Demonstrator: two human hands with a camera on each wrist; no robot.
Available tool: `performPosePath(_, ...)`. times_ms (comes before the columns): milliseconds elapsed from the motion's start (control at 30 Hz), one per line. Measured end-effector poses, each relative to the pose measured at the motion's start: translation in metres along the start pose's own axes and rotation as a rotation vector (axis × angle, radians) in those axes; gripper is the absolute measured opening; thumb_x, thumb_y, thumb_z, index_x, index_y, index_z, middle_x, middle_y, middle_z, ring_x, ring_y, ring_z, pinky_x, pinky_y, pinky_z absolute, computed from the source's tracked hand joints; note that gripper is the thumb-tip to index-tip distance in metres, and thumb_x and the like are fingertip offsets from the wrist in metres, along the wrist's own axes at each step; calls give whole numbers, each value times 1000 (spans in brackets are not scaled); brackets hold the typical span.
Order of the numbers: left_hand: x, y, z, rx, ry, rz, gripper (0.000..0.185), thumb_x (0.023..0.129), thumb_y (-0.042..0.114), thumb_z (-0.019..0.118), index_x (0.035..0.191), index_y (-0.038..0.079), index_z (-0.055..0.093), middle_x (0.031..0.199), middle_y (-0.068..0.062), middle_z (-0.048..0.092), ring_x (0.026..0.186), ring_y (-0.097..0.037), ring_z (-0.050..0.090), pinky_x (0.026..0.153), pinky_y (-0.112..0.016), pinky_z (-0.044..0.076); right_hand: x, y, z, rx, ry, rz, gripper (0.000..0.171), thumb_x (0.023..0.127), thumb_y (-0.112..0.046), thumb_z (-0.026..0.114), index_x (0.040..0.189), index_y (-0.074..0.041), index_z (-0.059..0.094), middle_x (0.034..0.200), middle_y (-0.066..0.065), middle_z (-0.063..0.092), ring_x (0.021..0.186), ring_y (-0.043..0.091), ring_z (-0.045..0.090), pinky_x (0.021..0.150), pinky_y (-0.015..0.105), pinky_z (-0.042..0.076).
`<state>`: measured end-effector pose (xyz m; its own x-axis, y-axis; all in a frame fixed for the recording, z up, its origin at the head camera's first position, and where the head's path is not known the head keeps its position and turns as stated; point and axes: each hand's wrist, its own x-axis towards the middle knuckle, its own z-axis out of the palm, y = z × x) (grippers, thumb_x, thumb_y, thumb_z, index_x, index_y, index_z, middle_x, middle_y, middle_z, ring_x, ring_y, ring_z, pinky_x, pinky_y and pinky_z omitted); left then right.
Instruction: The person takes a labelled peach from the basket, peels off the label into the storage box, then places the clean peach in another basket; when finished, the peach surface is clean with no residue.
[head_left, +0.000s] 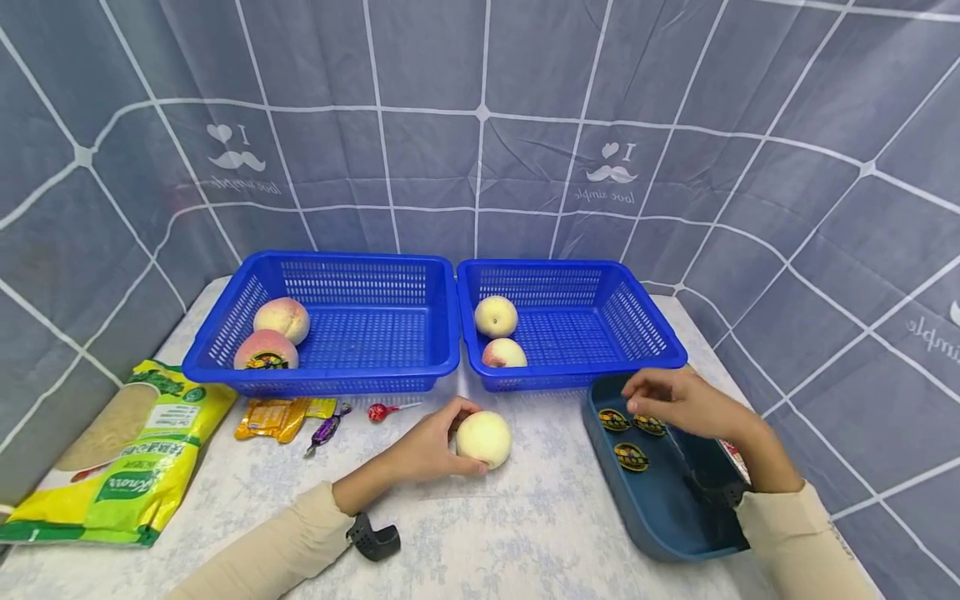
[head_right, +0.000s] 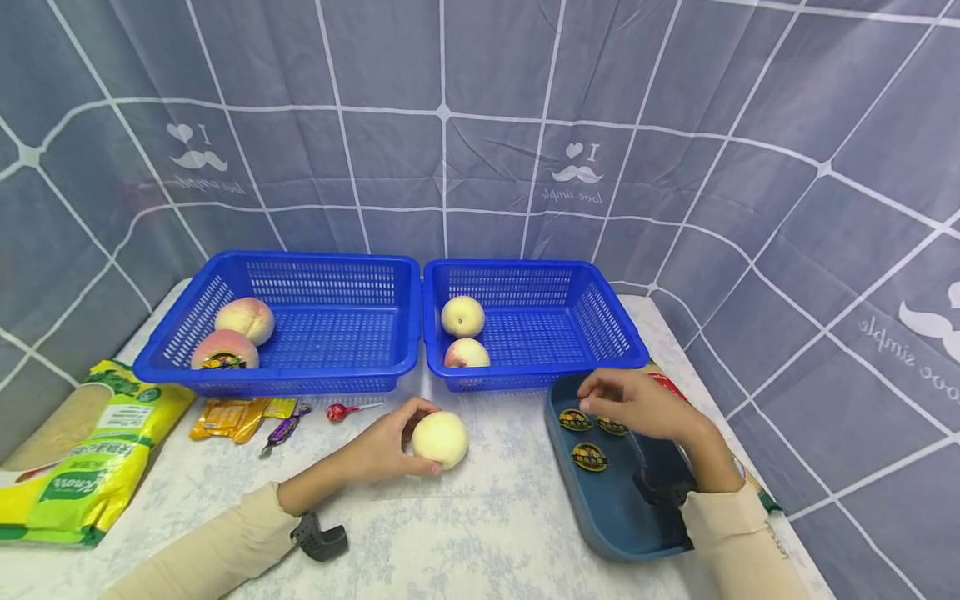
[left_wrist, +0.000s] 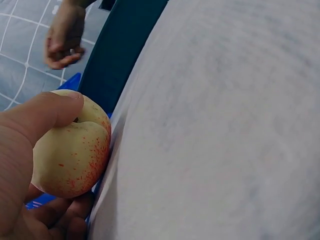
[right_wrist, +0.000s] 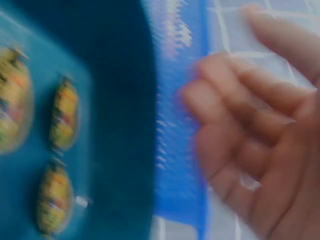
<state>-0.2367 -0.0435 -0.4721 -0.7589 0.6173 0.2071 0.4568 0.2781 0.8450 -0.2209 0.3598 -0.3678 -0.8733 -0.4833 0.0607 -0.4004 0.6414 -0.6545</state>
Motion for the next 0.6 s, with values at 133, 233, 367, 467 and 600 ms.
performPosePath(133,1,4,-2,-9,42,9,71,72,22,93,129,8,53,115,-3,63,94,-18,60,80,-31,52,6,10,-29,-63,255,10,33,99,-12,67,130,-2,61,118,15,65,105,29,61,82,27,53)
performPosePath(233,7,15,-8,-42,97,75,71,72,20,92,130,7,54,118,-5,63,94,-20,61,77,-34,54,13,29,-44,-102,297,111,60,98,-19,70,150,-3,45,145,26,46,126,45,46,96,47,51)
performPosePath(367,28,48,-25,-48,164,191,73,72,17,92,132,4,53,125,-9,63,97,-22,62,78,-38,56,18,55,-51,-102,198,201,74,96,-23,72,155,1,34,155,33,28,135,58,28,100,73,34)
performPosePath(467,54,76,-44,-31,202,245,73,73,16,91,134,4,52,126,-10,62,97,-21,63,79,-39,57,17,65,-50,-101,169,205,70,95,-23,72,150,7,40,152,33,32,135,57,31,101,73,33)
performPosePath(600,99,103,-65,1,234,271,71,77,19,89,135,6,50,123,-8,63,95,-20,62,79,-40,54,15,66,-49,-76,172,207,69,97,-24,71,150,8,39,151,33,34,129,56,40,97,65,45)
